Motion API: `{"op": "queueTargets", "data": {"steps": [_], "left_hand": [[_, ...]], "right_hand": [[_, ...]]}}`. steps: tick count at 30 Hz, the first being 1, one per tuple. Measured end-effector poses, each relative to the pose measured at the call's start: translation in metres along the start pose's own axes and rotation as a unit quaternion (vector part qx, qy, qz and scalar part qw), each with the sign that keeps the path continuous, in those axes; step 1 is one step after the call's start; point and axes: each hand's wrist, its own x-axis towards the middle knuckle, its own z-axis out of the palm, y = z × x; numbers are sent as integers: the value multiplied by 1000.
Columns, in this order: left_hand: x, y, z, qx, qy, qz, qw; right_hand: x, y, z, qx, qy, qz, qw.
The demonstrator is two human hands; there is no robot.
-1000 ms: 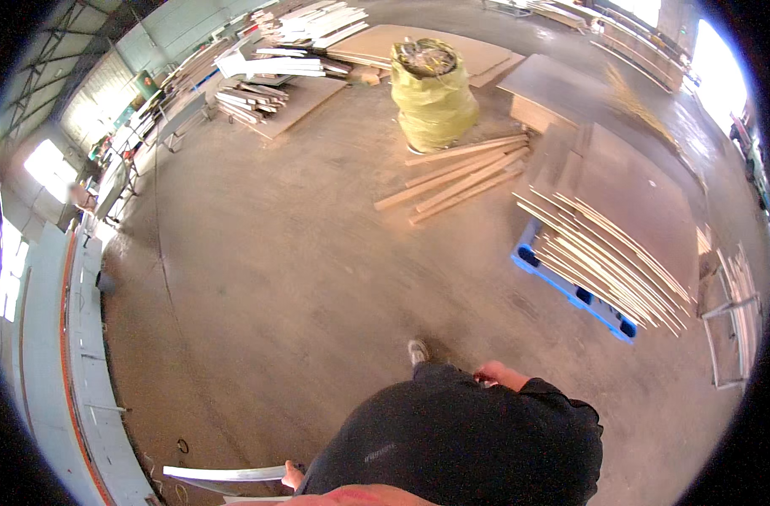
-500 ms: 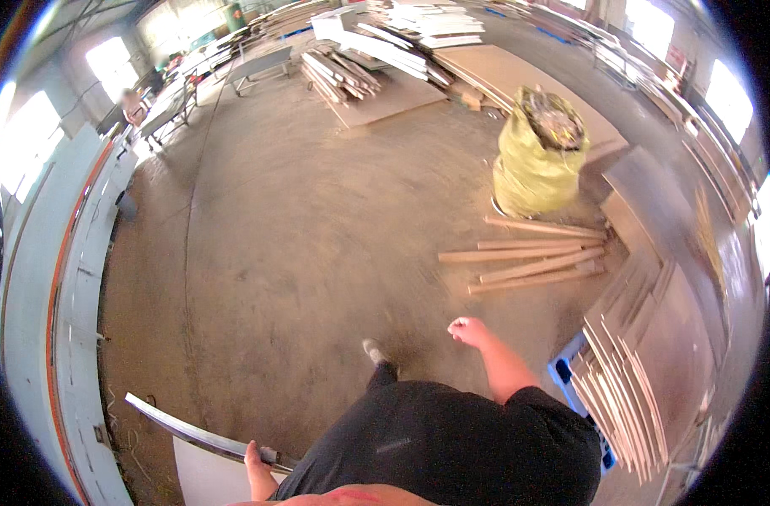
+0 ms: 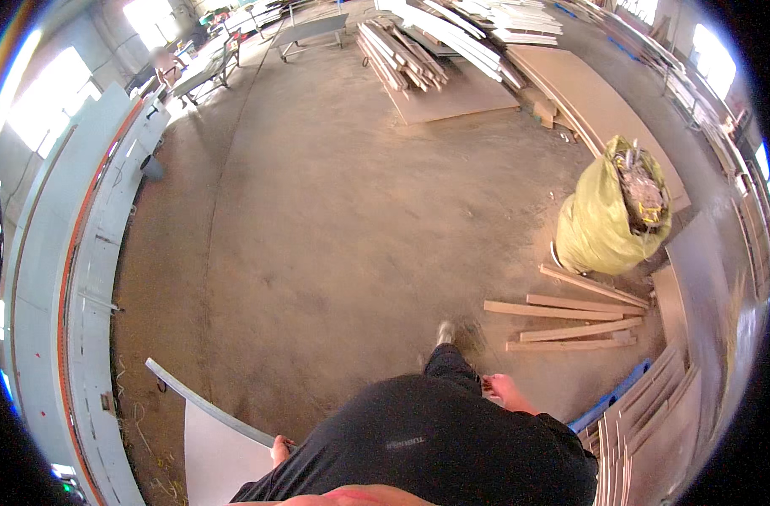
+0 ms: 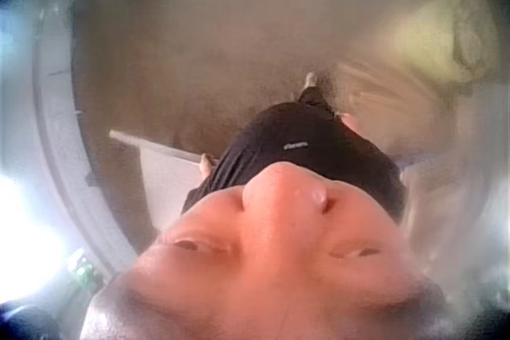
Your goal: The person picks up large white rectangular panels from a stack on the floor and places them onto a conveyor belt of a machine. The person repeats this action multiple times, handling the panels one at a time.
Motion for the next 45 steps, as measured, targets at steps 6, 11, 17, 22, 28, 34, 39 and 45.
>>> {"op": "queueTargets", "data": {"steps": [6,11,17,22,28,34,39,45], "left_hand": [[-39,54,141,172,-12,187,967],[-99,120,238,291,-45,125,947],[-174,244,396,176,-110,-5,978],[-71,262,483,-48,-70,62,994],[80,456,582,-73,50,96,992],[193,638,691,18,110,165,980],[247,760,767,157,142,204,956],[202,875,932,232,113,198,945]], "right_hand": [[220,-31,-67,-163,26,-105,981],[302,-209,-206,36,-38,60,997],[473,-341,-371,-4,0,35,999],[554,-494,-410,40,17,-11,999],[655,-568,-403,-134,-91,-32,986],[688,-645,-471,-40,-49,45,997],[744,-685,-506,184,54,132,973],[831,-733,-530,-11,-44,14,999]]}}
